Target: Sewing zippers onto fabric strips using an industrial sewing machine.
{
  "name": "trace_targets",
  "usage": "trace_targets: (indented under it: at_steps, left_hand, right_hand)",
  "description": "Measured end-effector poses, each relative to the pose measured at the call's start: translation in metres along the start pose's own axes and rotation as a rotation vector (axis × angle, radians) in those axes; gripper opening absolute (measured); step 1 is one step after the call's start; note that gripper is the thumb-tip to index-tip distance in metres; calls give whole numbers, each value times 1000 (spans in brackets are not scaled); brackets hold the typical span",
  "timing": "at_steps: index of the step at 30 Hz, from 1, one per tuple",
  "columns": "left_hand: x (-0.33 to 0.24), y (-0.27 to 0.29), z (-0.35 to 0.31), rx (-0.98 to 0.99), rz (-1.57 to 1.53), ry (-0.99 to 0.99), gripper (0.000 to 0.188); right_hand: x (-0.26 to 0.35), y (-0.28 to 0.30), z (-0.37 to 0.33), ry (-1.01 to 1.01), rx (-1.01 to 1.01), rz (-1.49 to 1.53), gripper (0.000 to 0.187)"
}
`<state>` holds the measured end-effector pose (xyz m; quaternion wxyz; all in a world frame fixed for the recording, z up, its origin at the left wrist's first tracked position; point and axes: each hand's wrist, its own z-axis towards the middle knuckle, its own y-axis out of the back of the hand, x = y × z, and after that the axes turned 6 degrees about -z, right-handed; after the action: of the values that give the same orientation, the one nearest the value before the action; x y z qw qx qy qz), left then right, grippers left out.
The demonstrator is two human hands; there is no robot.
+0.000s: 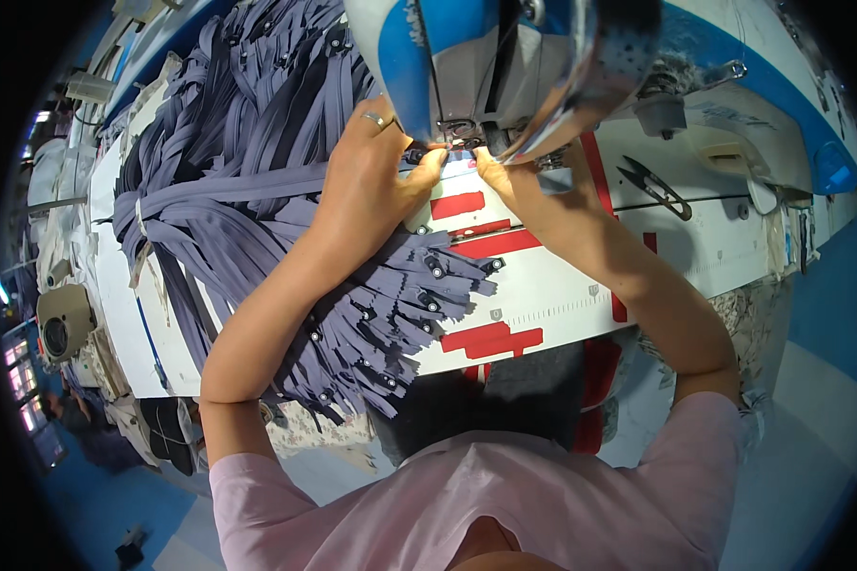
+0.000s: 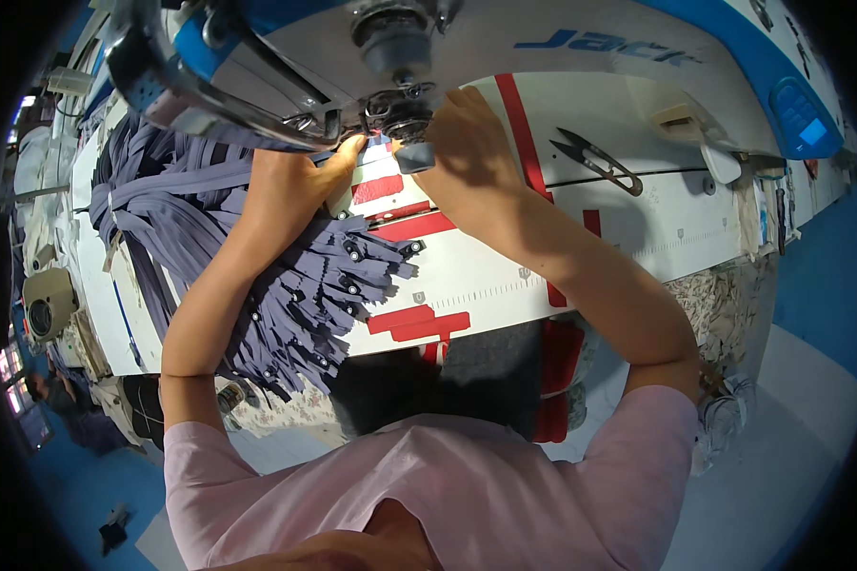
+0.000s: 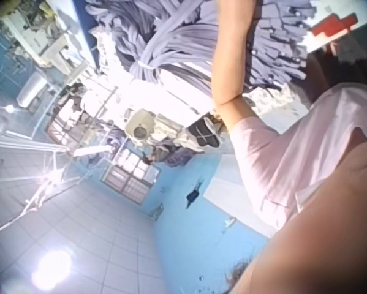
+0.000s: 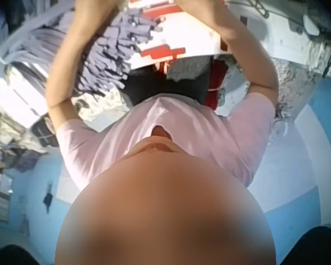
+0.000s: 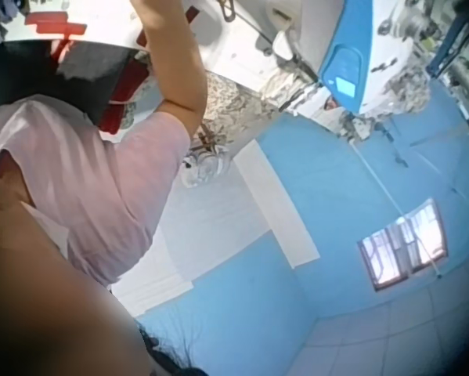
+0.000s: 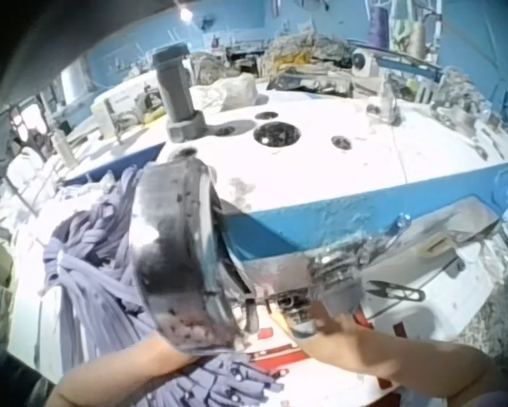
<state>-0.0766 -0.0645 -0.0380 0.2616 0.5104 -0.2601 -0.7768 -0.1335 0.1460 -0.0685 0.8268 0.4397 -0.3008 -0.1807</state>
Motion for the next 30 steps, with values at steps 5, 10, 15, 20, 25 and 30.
trace_targets:
  at_steps: [5,10,15,20,25,30]
  left_hand:
    - [-9,1,2,-23,140,49,18]
    - [-5,7,5,16,137,-3,20]
    - [-1,12,5,56,125,-53,23]
    - [-4,16,3,99,147,-31,26]
    - [-8,15,7,80,90,-58,31]
    - [-6,13,5,65,91,-75,31]
  right_hand:
    - [8,12,4,22,-57,42,20]
    - [7,10,3,44,-71,85,21]
    - [5,9,2,68,-61,135,20]
    - [9,17,5,109,-60,84,18]
    - [10,22,-1,230,-87,-131,15]
    - [10,24,2,186,-71,-21,13]
